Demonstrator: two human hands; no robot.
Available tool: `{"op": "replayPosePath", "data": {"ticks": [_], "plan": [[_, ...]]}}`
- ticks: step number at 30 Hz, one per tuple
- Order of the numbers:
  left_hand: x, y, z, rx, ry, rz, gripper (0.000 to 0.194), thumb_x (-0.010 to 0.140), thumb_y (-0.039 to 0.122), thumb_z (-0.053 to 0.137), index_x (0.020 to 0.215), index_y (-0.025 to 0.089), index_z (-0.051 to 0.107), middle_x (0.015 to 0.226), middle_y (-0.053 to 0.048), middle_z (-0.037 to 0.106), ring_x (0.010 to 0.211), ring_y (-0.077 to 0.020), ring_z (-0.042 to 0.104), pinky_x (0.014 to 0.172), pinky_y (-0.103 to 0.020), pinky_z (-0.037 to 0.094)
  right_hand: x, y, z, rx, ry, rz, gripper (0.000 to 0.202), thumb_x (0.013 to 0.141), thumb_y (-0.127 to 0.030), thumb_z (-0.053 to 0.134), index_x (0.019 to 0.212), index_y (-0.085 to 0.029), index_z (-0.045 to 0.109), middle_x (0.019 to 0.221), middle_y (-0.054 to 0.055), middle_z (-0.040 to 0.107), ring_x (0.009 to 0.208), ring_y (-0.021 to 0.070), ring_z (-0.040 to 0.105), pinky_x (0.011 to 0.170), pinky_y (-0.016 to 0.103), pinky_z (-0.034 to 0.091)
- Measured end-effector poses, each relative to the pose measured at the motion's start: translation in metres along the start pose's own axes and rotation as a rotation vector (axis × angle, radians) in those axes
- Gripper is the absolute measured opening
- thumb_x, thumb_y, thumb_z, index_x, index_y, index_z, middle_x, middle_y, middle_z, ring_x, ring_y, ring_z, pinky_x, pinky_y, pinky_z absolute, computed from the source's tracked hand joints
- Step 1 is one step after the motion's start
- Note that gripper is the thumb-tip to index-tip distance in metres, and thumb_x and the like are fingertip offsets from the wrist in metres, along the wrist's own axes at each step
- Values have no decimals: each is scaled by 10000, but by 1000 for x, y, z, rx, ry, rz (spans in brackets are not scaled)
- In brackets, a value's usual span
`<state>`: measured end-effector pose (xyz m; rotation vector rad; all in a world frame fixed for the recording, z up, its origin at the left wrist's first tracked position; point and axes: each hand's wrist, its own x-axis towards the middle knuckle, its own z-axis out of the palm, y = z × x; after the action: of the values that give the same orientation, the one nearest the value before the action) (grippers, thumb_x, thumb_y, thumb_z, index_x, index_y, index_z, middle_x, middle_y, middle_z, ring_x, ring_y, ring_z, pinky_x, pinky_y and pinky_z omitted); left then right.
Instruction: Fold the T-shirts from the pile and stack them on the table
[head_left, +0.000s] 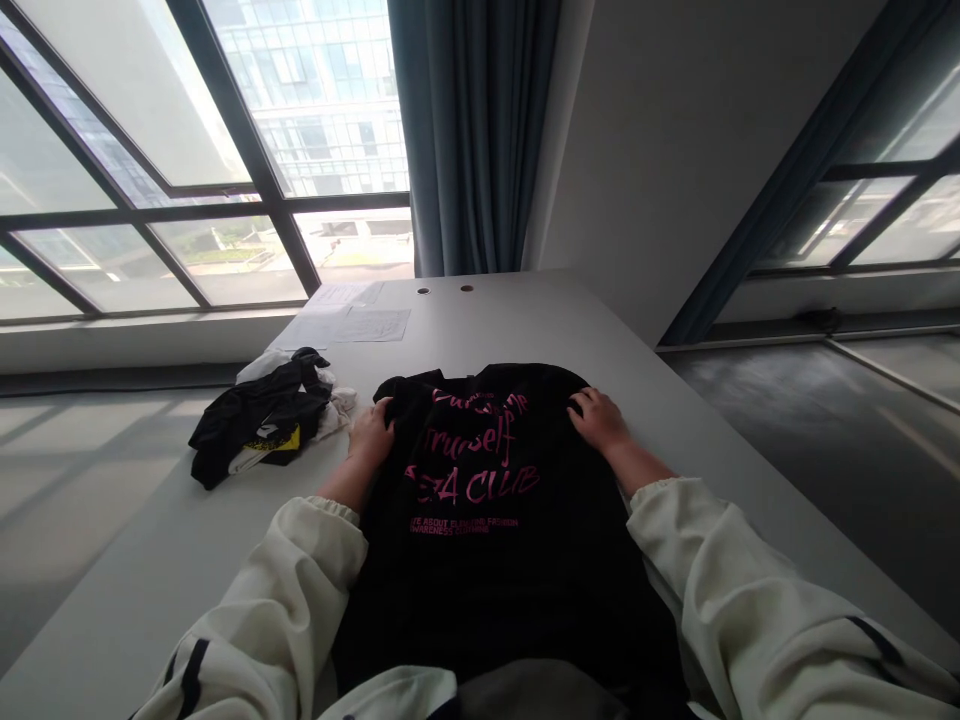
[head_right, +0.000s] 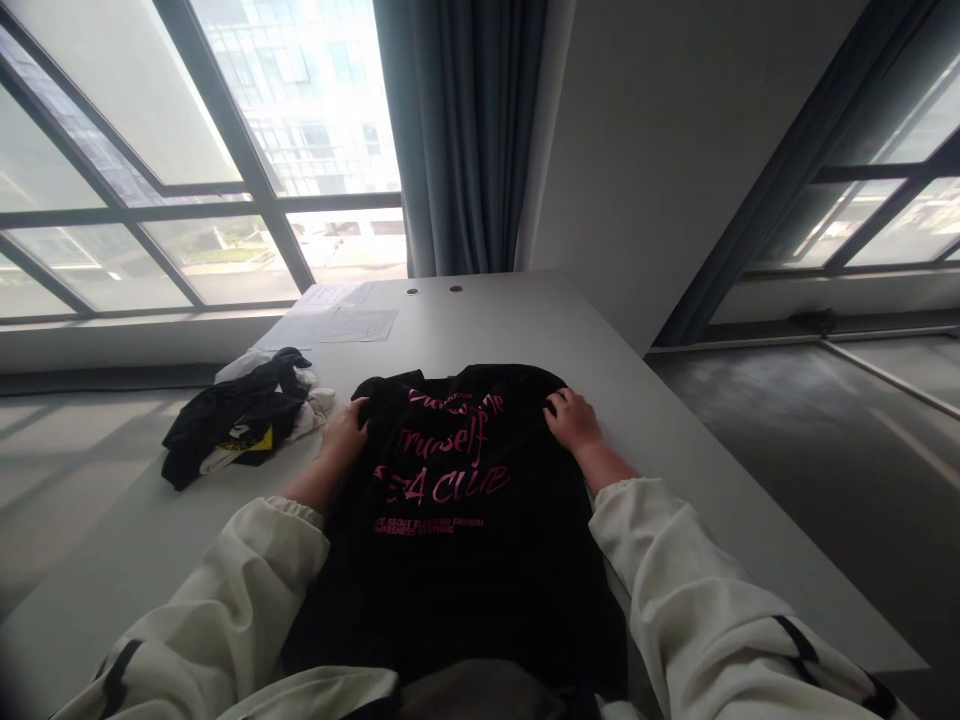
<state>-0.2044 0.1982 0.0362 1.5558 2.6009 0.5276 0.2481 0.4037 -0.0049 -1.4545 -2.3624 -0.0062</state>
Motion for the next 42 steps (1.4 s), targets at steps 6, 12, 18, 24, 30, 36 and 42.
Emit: {"op": "replayPosePath", "data": {"ticks": [6,12,18,24,30,36,42], "plan": [[-3,-22,8,-191,80,146,458,898,161,539,1340,204,652,1278,-111,697,1246,-264,631,1127,-411,483,-3,27,-8,81,94,8,293,947,-270,538,1140,-171,736,1195,170,693,1117,319,632,1008,456,518],[-5,-36,1,-261,268,184,406,775,98,535,1109,226,727,1115,-77,687,1144,-273,640,1104,-425,501,-18,56,-16,145,356,90,228,872,-240,564,1014,-208,740,1070,132,711,1035,298,649,951,435,534],[-10,-40,-8,-242,417,69,344,755,87,544,986,242,746,1066,-74,685,1107,-300,621,1090,-451,495,-22,70,-19,79,432,215,216,831,-216,555,956,-197,731,1023,134,718,996,291,648,927,416,528],[-13,-42,-15,-195,466,8,315,770,78,542,953,240,741,1095,-84,680,1146,-307,599,1117,-459,465,-24,86,-23,21,512,370,274,825,-202,524,989,-152,737,1025,177,729,988,320,648,932,442,514],[-7,-44,-9,-183,198,-64,362,809,121,560,1124,240,694,1043,-56,729,1026,-271,680,933,-380,531,-26,79,-27,-7,396,405,235,817,-234,547,965,-176,719,956,144,708,962,314,627,979,478,485],[-12,-32,-9,14,104,16,349,885,231,567,1199,252,716,1141,-93,745,1120,-327,665,983,-456,515,-29,43,-49,-123,502,200,350,769,-129,560,1069,-174,737,1327,198,607,1320,407,511,1157,647,337],[-26,-12,-13,1,273,280,435,982,349,552,1398,277,657,1443,-113,613,1361,-334,544,1188,-518,394,-32,1,-35,79,186,-215,629,839,-156,546,1462,-219,607,1548,144,508,1431,349,474,1212,543,413]]}}
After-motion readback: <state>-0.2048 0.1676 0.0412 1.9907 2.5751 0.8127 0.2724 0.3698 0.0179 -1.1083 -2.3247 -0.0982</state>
